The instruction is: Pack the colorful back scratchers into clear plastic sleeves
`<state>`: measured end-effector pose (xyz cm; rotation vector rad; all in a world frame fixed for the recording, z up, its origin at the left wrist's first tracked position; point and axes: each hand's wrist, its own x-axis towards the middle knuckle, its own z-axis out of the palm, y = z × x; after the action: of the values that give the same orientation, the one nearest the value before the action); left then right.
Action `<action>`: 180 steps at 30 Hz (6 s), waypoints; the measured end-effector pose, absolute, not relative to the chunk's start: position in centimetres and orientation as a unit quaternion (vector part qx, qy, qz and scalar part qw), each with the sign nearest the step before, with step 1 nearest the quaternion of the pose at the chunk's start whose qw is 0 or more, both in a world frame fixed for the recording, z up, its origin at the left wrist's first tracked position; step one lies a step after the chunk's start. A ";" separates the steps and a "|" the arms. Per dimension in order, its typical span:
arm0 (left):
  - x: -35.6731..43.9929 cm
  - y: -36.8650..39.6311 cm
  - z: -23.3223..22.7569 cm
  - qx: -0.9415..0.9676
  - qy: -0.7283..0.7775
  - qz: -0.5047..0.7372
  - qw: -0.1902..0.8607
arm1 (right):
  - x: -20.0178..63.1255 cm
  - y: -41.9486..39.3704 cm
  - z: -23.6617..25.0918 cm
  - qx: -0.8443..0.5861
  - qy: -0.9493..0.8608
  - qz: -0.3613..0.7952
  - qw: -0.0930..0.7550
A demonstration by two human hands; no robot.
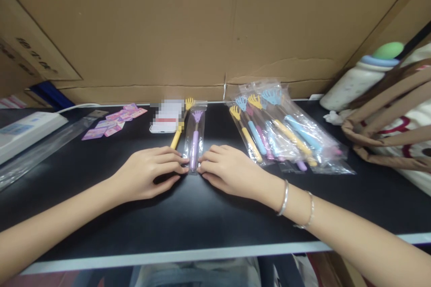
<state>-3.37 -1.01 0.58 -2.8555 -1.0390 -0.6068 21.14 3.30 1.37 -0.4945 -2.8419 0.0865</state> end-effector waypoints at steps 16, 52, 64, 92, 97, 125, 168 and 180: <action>-3.1 -1.2 0.6 -0.919 -0.356 -0.168 0.010 | 21.3 3.7 1.3 -0.180 -0.964 0.120 0.153; -3.1 -1.3 0.8 -0.915 -0.347 -0.169 0.119 | 20.6 2.5 1.5 -0.112 -0.984 0.010 0.141; -2.9 -1.5 0.8 -0.911 -0.336 -0.193 0.141 | 21.0 2.3 1.8 -0.198 -0.945 0.119 0.232; -2.5 -2.1 0.1 -0.824 -0.398 -0.257 -0.311 | 20.7 2.8 1.4 -0.219 -0.951 0.079 0.205; -2.3 -2.1 -0.2 -0.848 -0.387 -0.239 -0.272 | 20.4 2.7 1.6 -0.198 -0.954 0.010 0.226; -2.2 -1.9 0.9 -0.896 -0.296 -0.244 0.225 | 20.6 2.9 0.6 -0.155 -0.952 -0.167 0.204; -2.6 -1.3 0.5 -0.916 -0.312 -0.200 0.153 | 21.2 2.8 2.2 -0.197 -0.975 0.002 0.103; -2.8 -1.1 0.2 -0.918 -0.323 -0.191 0.124 | 21.7 3.2 2.6 -0.182 -0.981 0.027 0.064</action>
<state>-2.84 -1.09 0.25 -2.6769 -0.9418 -0.5576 21.69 3.24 2.61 -0.5491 -2.9627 0.0818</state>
